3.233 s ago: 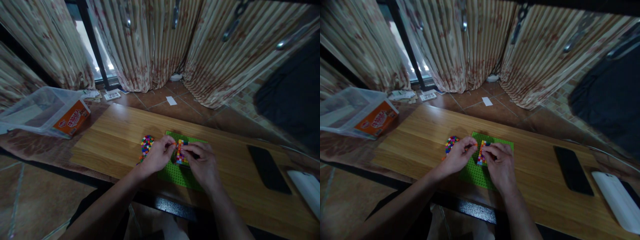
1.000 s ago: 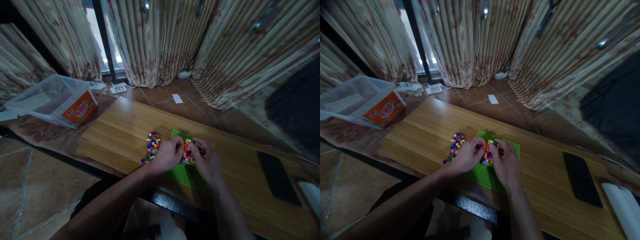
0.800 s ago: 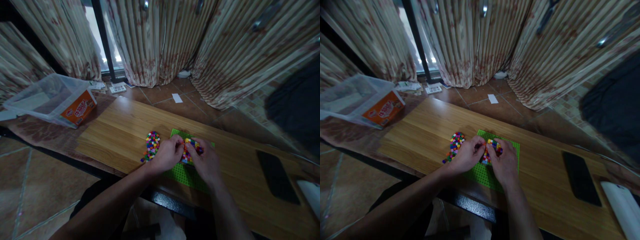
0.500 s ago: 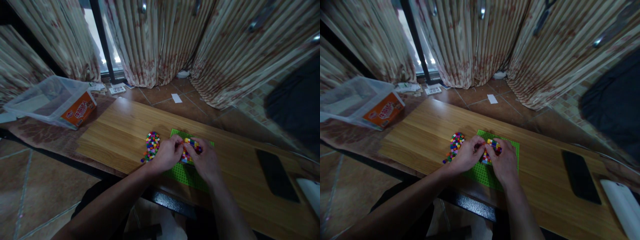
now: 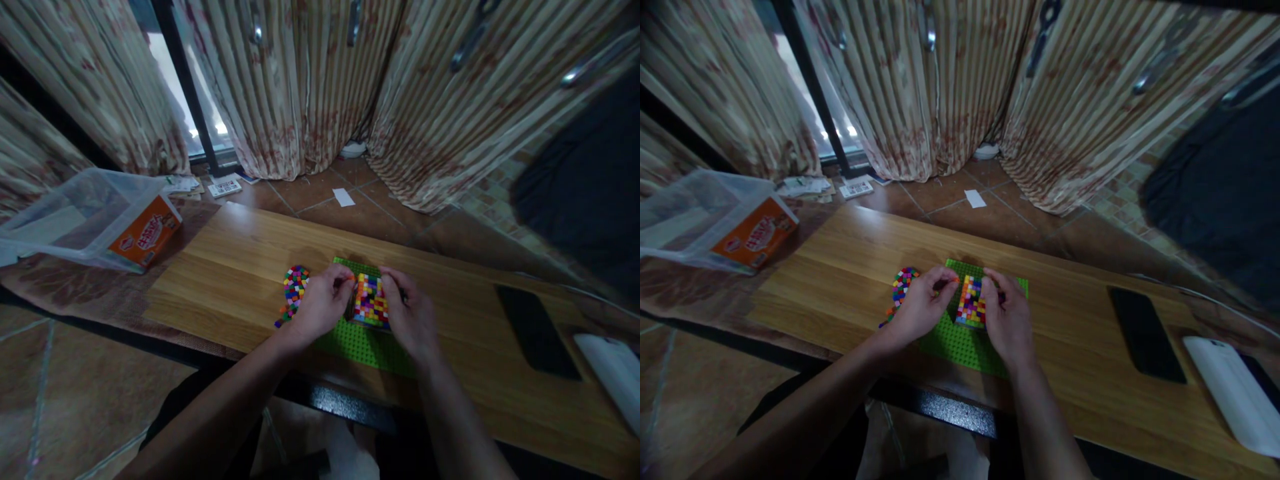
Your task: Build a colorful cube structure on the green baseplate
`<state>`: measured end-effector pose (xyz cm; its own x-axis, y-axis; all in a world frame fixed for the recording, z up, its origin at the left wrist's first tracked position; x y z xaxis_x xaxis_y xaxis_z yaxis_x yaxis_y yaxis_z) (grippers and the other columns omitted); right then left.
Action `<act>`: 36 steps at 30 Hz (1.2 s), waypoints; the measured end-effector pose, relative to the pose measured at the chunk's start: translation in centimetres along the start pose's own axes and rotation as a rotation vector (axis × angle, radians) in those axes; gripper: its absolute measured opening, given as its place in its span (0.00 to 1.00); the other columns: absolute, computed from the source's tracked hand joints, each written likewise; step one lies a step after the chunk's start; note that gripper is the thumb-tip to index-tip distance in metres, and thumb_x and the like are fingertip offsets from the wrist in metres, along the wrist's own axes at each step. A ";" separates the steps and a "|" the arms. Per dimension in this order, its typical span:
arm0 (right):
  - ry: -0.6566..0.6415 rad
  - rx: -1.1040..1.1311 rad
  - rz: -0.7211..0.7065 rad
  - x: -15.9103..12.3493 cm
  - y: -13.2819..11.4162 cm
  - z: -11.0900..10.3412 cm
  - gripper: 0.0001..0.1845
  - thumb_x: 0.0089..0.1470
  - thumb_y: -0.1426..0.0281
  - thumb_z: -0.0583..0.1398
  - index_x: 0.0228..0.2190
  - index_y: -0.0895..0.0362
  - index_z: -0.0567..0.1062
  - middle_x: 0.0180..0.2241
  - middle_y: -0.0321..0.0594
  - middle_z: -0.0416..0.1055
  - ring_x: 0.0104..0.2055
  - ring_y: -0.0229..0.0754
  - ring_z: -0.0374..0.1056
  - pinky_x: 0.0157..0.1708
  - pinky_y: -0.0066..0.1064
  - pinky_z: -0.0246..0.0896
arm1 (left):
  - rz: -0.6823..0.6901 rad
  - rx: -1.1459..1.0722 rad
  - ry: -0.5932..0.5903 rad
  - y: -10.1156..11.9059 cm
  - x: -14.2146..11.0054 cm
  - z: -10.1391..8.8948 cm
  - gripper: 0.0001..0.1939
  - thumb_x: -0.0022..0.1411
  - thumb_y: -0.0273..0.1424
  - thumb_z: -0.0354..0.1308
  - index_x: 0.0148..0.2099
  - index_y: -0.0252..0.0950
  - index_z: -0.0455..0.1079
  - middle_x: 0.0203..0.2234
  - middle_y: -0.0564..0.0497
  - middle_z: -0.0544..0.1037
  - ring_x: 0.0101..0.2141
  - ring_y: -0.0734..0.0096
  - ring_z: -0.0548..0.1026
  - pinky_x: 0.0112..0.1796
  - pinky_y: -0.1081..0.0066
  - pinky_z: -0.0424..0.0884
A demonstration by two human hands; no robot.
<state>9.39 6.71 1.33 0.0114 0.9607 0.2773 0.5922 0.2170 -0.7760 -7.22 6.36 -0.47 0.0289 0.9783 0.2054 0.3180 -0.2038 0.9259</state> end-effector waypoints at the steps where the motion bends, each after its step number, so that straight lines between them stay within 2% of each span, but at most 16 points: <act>1: 0.044 -0.002 -0.027 0.0 -0.3 -0.5 0.21 0.61 0.55 0.53 0.43 0.54 0.78 0.45 0.45 0.76 0.48 0.47 0.71 0.51 0.45 0.63 | -0.007 -0.041 0.013 0.0 0.2 -0.3 0.05 0.64 0.28 0.53 0.38 0.35 0.70 0.31 0.51 0.77 0.32 0.72 0.74 0.36 0.71 0.69; 3: 0.112 -0.021 -0.106 -0.2 -1.0 -1.1 0.18 0.62 0.58 0.54 0.42 0.54 0.78 0.44 0.44 0.77 0.49 0.47 0.70 0.52 0.46 0.62 | -0.015 -0.134 0.015 0.0 0.4 -0.6 0.05 0.63 0.28 0.54 0.38 0.35 0.71 0.31 0.51 0.77 0.33 0.73 0.74 0.37 0.72 0.70; 5: 0.126 -0.016 -0.189 -0.4 -1.9 -1.3 0.15 0.61 0.61 0.55 0.41 0.52 0.79 0.43 0.43 0.76 0.49 0.46 0.70 0.52 0.45 0.63 | -0.026 -0.240 -0.016 0.1 0.6 -0.6 0.06 0.63 0.30 0.55 0.38 0.35 0.72 0.30 0.52 0.76 0.32 0.74 0.73 0.36 0.72 0.70; 9: 0.048 0.000 -0.322 -0.8 -3.4 -0.7 0.11 0.61 0.64 0.57 0.41 0.49 0.79 0.44 0.40 0.76 0.49 0.44 0.70 0.52 0.44 0.64 | -0.078 -0.460 -0.125 0.4 0.5 -0.2 0.09 0.61 0.35 0.60 0.38 0.34 0.73 0.27 0.52 0.75 0.30 0.75 0.72 0.35 0.72 0.70; 14: -0.034 0.007 -0.358 -1.1 -4.1 0.1 0.11 0.61 0.64 0.58 0.42 0.47 0.79 0.45 0.38 0.75 0.50 0.43 0.69 0.51 0.42 0.64 | -0.165 -0.650 -0.192 0.7 0.1 0.2 0.12 0.59 0.39 0.63 0.37 0.34 0.74 0.28 0.52 0.76 0.30 0.75 0.73 0.36 0.71 0.70; 21: -0.020 0.011 -0.369 -1.3 -4.4 0.1 0.09 0.60 0.64 0.59 0.41 0.46 0.79 0.44 0.37 0.76 0.47 0.43 0.70 0.49 0.42 0.66 | -0.184 -0.669 -0.275 0.9 0.0 0.5 0.14 0.60 0.40 0.62 0.33 0.33 0.73 0.24 0.53 0.74 0.26 0.78 0.70 0.32 0.74 0.66; 30: -0.013 -0.035 -0.421 -1.5 -4.7 0.3 0.09 0.61 0.65 0.58 0.40 0.49 0.78 0.41 0.38 0.76 0.45 0.43 0.70 0.46 0.40 0.67 | -0.251 -0.656 -0.330 0.9 -0.2 0.7 0.21 0.57 0.48 0.62 0.30 0.33 0.71 0.22 0.54 0.71 0.25 0.78 0.68 0.30 0.74 0.65; 36: -0.006 -0.017 -0.464 -1.8 -5.0 0.3 0.11 0.61 0.69 0.58 0.44 0.49 0.76 0.42 0.39 0.76 0.46 0.42 0.70 0.46 0.40 0.67 | -0.283 -0.764 -0.356 0.8 -0.5 1.2 0.20 0.57 0.47 0.62 0.30 0.32 0.72 0.21 0.54 0.72 0.24 0.79 0.68 0.30 0.74 0.63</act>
<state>6.21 3.94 4.52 -0.2627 0.7638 0.5896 0.5468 0.6213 -0.5613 -5.88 5.76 -0.15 0.3784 0.9240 -0.0562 -0.3573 0.2018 0.9119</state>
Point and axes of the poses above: each hand's wrist, its own x-axis towards the middle knuckle, its own z-axis out of the palm, y = z × x, the point moved 6 cm from there along x, towards the middle knuckle
